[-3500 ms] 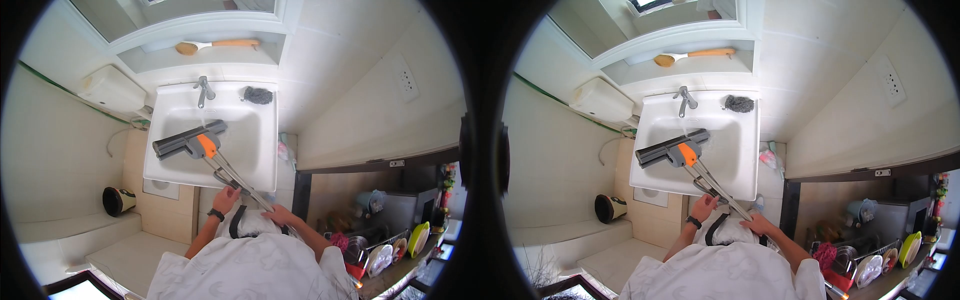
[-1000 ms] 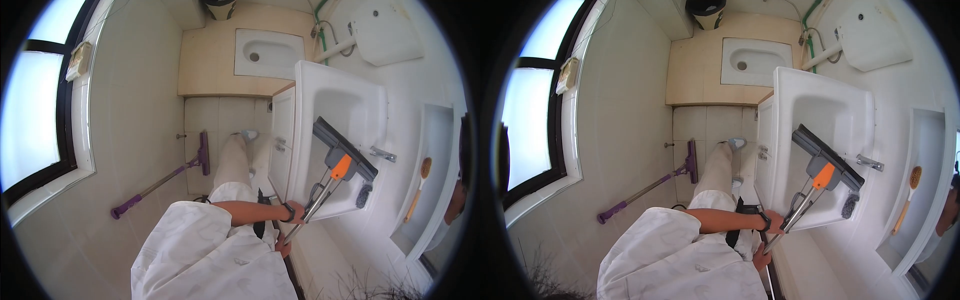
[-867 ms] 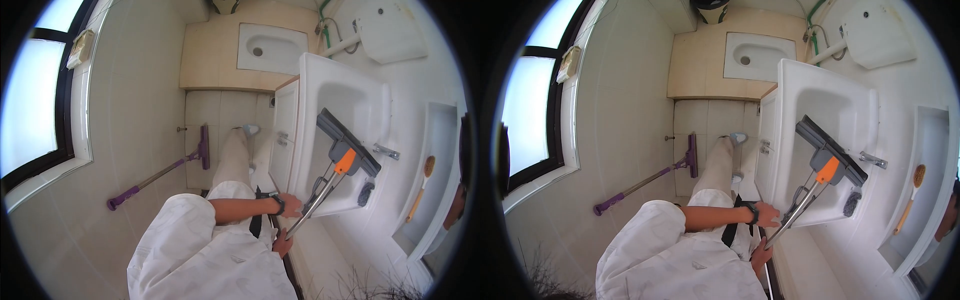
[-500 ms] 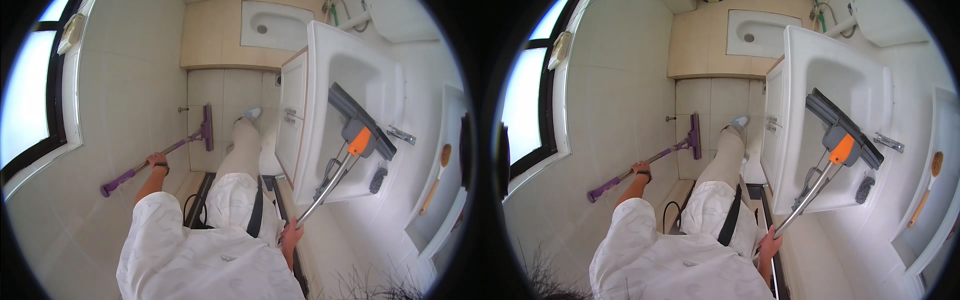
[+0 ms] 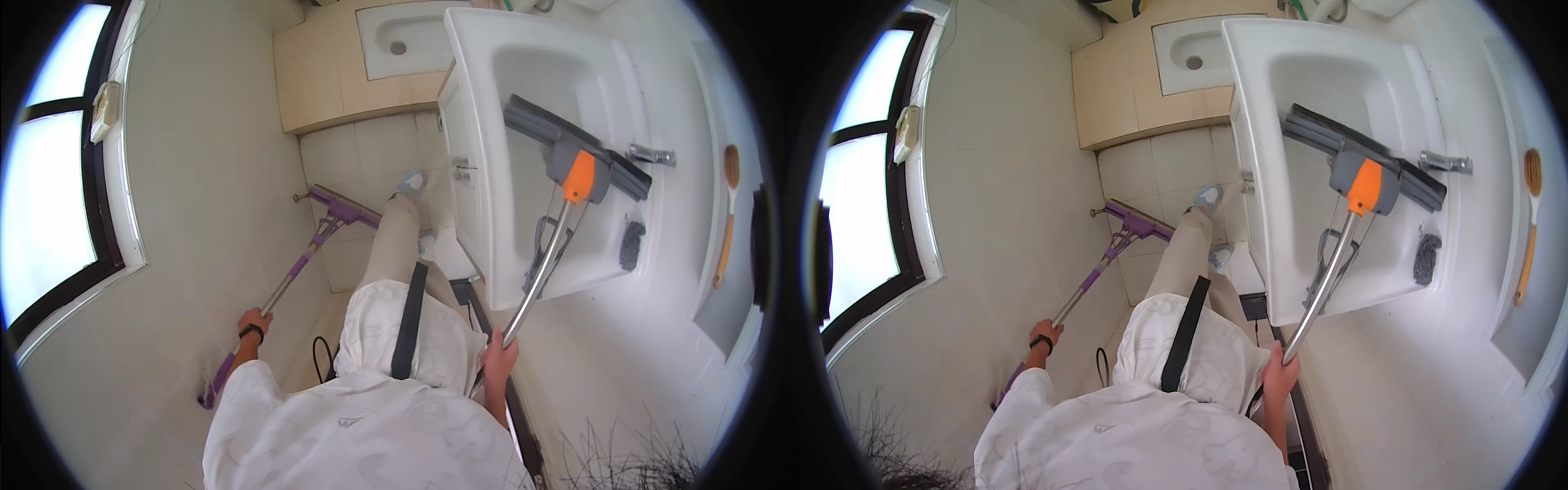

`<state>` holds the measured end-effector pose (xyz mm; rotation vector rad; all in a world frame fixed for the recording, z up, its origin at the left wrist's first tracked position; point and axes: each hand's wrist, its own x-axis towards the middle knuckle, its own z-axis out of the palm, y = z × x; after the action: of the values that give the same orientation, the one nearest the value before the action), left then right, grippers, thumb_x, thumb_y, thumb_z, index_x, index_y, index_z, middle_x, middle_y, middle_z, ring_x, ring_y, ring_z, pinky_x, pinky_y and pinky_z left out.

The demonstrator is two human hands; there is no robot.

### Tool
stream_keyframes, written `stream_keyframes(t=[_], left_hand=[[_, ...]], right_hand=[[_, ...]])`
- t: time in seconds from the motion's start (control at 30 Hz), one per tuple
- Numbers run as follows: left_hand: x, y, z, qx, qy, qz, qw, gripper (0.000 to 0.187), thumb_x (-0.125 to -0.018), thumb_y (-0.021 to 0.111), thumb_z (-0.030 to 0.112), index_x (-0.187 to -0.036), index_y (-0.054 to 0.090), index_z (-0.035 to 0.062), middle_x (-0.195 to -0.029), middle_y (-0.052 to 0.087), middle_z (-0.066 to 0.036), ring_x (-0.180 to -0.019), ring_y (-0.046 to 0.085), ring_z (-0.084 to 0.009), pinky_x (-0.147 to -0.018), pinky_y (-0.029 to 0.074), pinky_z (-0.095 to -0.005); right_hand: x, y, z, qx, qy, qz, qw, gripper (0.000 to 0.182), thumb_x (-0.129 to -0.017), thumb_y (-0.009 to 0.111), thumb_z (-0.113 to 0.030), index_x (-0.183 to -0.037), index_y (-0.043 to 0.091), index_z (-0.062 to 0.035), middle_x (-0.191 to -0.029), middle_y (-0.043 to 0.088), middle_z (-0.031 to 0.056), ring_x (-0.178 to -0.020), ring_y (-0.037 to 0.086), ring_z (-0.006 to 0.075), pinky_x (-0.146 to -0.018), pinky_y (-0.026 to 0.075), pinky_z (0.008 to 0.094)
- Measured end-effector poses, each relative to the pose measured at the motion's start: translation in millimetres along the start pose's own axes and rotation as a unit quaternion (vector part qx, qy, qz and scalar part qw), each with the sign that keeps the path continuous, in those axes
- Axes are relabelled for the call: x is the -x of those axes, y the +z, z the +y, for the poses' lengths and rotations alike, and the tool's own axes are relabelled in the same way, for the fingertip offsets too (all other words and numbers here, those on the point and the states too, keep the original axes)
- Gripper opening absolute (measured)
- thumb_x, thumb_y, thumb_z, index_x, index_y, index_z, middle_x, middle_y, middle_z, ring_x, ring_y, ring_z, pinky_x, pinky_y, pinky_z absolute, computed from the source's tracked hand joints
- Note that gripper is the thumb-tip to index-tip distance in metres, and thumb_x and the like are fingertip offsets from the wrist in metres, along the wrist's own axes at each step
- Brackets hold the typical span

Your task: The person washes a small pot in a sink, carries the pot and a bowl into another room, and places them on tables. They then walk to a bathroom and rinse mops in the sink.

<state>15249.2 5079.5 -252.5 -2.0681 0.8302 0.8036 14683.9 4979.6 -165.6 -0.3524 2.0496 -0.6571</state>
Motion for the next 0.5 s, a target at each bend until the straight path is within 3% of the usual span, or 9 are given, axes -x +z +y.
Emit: stream_keyframes(t=[0.17,0.3,0.37,0.4,0.47,0.5], left_hand=[[51,26,-10,0.064,0.007,0.065,0.996,0.041,-0.086,0.063,0.044,-0.098,0.068,0.0057,-0.093,0.07,-0.018,-0.088,0.067,-0.0374,-0.079,0.053,-0.0469],[73,21,-20,0.075,0.021,0.145,0.986,0.035,-0.088,0.063,0.04,-0.099,0.068,0.0074,-0.089,0.07,-0.018,-0.086,0.067,-0.0363,-0.077,0.053,-0.0473],[84,19,-26,0.077,0.024,0.174,0.981,0.035,-0.088,0.063,0.04,-0.1,0.067,0.0081,-0.088,0.07,-0.017,-0.084,0.067,-0.0364,-0.075,0.053,-0.0474],[89,18,-23,0.084,0.026,0.196,0.977,0.034,-0.088,0.063,0.04,-0.1,0.067,0.0088,-0.086,0.07,-0.017,-0.083,0.067,-0.0366,-0.074,0.053,-0.0475],[99,5,-19,0.091,0.032,0.218,0.971,0.033,-0.088,0.063,0.04,-0.099,0.068,0.0101,-0.084,0.07,-0.017,-0.081,0.067,-0.0371,-0.073,0.053,-0.0477],[105,-1,-19,0.098,0.031,0.233,0.967,0.032,-0.088,0.064,0.04,-0.099,0.068,0.0102,-0.084,0.07,-0.017,-0.081,0.067,-0.0372,-0.073,0.053,-0.0479]], right_hand=[[-12,-3,18,0.035,-0.086,-0.004,0.996,0.025,-0.095,0.062,-0.024,-0.083,0.047,-0.0079,-0.052,0.042,-0.0026,-0.036,0.038,0.0073,-0.034,0.03,0.0254],[-9,-2,13,-0.012,-0.075,-0.024,0.997,0.025,-0.094,0.063,-0.024,-0.083,0.047,-0.0082,-0.052,0.042,-0.0024,-0.037,0.039,0.0075,-0.034,0.031,0.0253],[-19,-5,34,0.034,-0.149,-0.016,0.988,0.023,-0.093,0.063,-0.023,-0.086,0.049,-0.0071,-0.053,0.044,-0.0017,-0.037,0.041,0.008,-0.034,0.032,0.0253],[-19,-9,36,0.023,-0.148,-0.012,0.989,0.023,-0.093,0.063,-0.023,-0.086,0.049,-0.0071,-0.053,0.044,-0.0017,-0.037,0.041,0.008,-0.034,0.032,0.0253],[-1,-13,2,-0.084,-0.038,-0.087,0.992,0.023,-0.092,0.065,-0.024,-0.09,0.052,-0.0055,-0.054,0.046,-0.0009,-0.037,0.042,0.0089,-0.034,0.033,0.0254],[-1,-14,-2,-0.094,-0.04,-0.082,0.991,0.023,-0.092,0.065,-0.024,-0.09,0.052,-0.0055,-0.054,0.046,-0.0009,-0.037,0.042,0.0089,-0.034,0.033,0.0254]])
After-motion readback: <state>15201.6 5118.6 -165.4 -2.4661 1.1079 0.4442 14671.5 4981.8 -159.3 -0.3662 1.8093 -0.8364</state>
